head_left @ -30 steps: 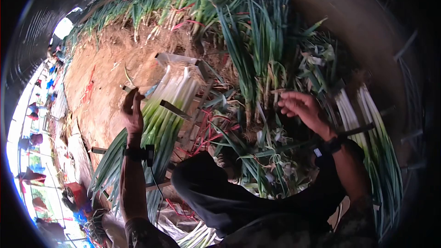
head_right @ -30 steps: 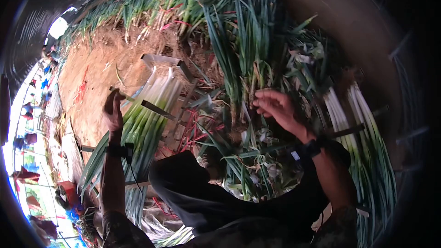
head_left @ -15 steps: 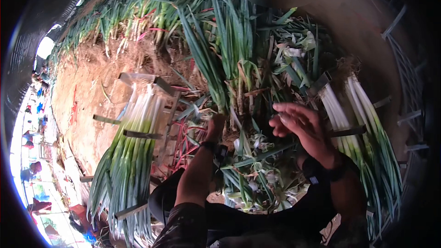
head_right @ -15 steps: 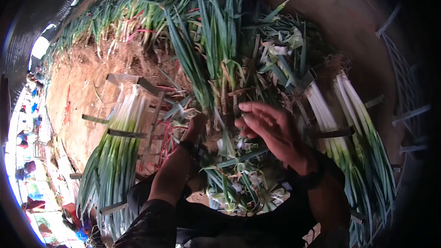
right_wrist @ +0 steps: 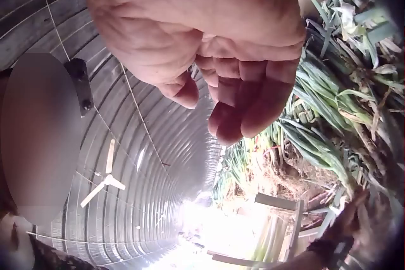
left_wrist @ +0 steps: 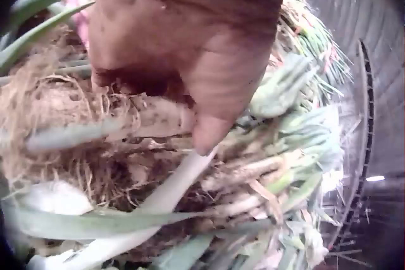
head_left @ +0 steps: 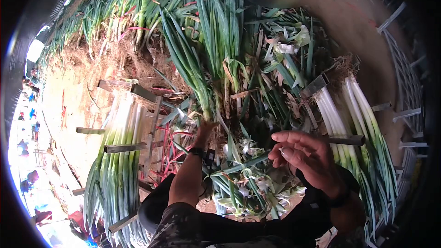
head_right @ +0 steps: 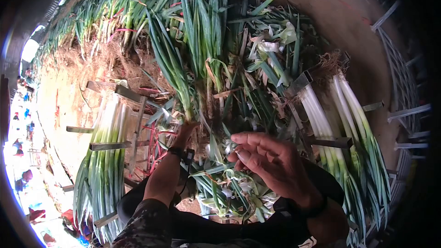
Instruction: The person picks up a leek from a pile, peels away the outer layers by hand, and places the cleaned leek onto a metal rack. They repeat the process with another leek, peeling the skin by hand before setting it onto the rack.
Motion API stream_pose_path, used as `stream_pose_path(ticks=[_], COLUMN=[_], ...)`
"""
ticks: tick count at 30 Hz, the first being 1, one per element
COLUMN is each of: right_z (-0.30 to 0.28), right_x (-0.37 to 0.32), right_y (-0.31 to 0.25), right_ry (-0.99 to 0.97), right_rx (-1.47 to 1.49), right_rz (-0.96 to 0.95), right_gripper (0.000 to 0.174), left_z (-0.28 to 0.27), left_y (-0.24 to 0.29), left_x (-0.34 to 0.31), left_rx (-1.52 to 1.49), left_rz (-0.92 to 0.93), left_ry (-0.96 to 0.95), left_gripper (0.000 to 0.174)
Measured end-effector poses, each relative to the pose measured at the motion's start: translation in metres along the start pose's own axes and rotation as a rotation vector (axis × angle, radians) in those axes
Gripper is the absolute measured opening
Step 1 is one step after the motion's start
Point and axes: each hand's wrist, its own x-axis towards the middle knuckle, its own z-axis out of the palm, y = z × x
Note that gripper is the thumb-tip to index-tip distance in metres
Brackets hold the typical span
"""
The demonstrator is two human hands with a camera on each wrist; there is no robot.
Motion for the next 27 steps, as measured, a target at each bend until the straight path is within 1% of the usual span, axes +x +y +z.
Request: stream_pose_path(ticks=[1,2,3,5,6,7,9,10,11,13,14,15,17,18,19,21,22,23,24,25,26,27], right_z=[0.004,0.004,0.007,0.014,0.017,0.018,0.020,0.019,0.021,0.021,0.022,0.025,0.029,0.029,0.035,0.049,0.046,0.050,0.052,0.054,0.056,0.055], right_x=[0.001,0.001,0.001,0.002,0.002,0.003,0.005,0.007,0.009,0.014,0.016,0.017,0.020,0.026,0.026,0.027,0.036,0.028,0.026,0.026,0.033,0.040], right_y=[0.001,0.002,0.001,-0.004,-0.005,-0.002,-0.005,-0.004,-0.005,-0.001,0.001,0.000,0.000,0.004,-0.002,-0.009,0.003,-0.012,-0.010,-0.006,0.008,0.022], right_ry=[0.003,-0.003,-0.001,-0.001,0.005,0.013,0.028,0.040,0.079,0.102,0.096,0.097,0.107,0.071,0.059,0.039,-0.009,-0.123,-0.120,-0.116,0.024,0.065], right_rx=[-0.016,-0.062,-0.067,-0.076,-0.106,-0.097,-0.072,-0.068,-0.063,-0.013,0.005,0.024,0.067,0.099,0.132,0.193,0.253,0.241,0.109,-0.023,-0.145,-0.149], right_rz=[-0.023,-0.031,-0.032,-0.043,-0.059,-0.061,-0.096,-0.135,-0.131,-0.175,-0.209,-0.230,-0.267,-0.281,-0.286,-0.289,-0.244,-0.161,-0.242,-0.322,-0.348,-0.353], right_gripper=[0.036,0.035,0.035,0.035,0.035,0.034,0.033,0.032,0.031,0.033,0.033,0.033,0.033,0.041,0.043,0.048,0.053,0.048,0.045,0.043,0.036,0.036], left_z=[-0.003,-0.003,-0.002,-0.005,-0.001,-0.005,-0.013,-0.012,-0.016,-0.021,-0.021,-0.022,-0.023,-0.026,-0.024,-0.016,-0.010,-0.004,0.001,0.003,0.005,0.007], left_y=[0.034,0.091,0.135,0.177,0.215,0.236,0.265,0.292,0.303,0.321,0.331,0.334,0.340,0.333,0.331,0.317,0.309,0.301,0.295,0.292,0.289,0.287], left_x=[-0.017,-0.049,-0.072,-0.084,-0.106,-0.118,-0.139,-0.169,-0.186,-0.223,-0.249,-0.270,-0.305,-0.308,-0.324,-0.338,-0.344,-0.348,-0.351,-0.350,-0.347,-0.346], left_rx=[-0.161,-0.322,-0.483,-0.636,-0.780,-0.781,-0.843,-0.859,-0.799,-0.643,-0.601,-0.486,-0.303,-0.207,-0.097,-0.006,0.084,0.174,0.264,0.231,0.199,0.163], left_rz=[0.024,0.052,0.083,0.238,0.248,0.263,0.270,0.295,0.315,0.337,0.374,0.407,0.401,0.413,0.371,0.337,0.357,0.375,0.391,0.393,0.395,0.397], left_ry=[-0.030,-0.060,-0.090,-0.206,-0.221,-0.269,-0.407,-0.441,-0.488,-0.554,-0.619,-0.596,-0.698,-0.774,-0.770,-0.847,-0.831,-0.815,-0.798,-0.691,-0.583,-0.475], left_gripper=[0.039,0.037,0.036,0.027,0.021,0.019,0.023,0.027,0.029,0.032,0.037,0.049,0.058,0.066,0.068,0.068,0.066,0.064,0.062,0.060,0.059,0.057])
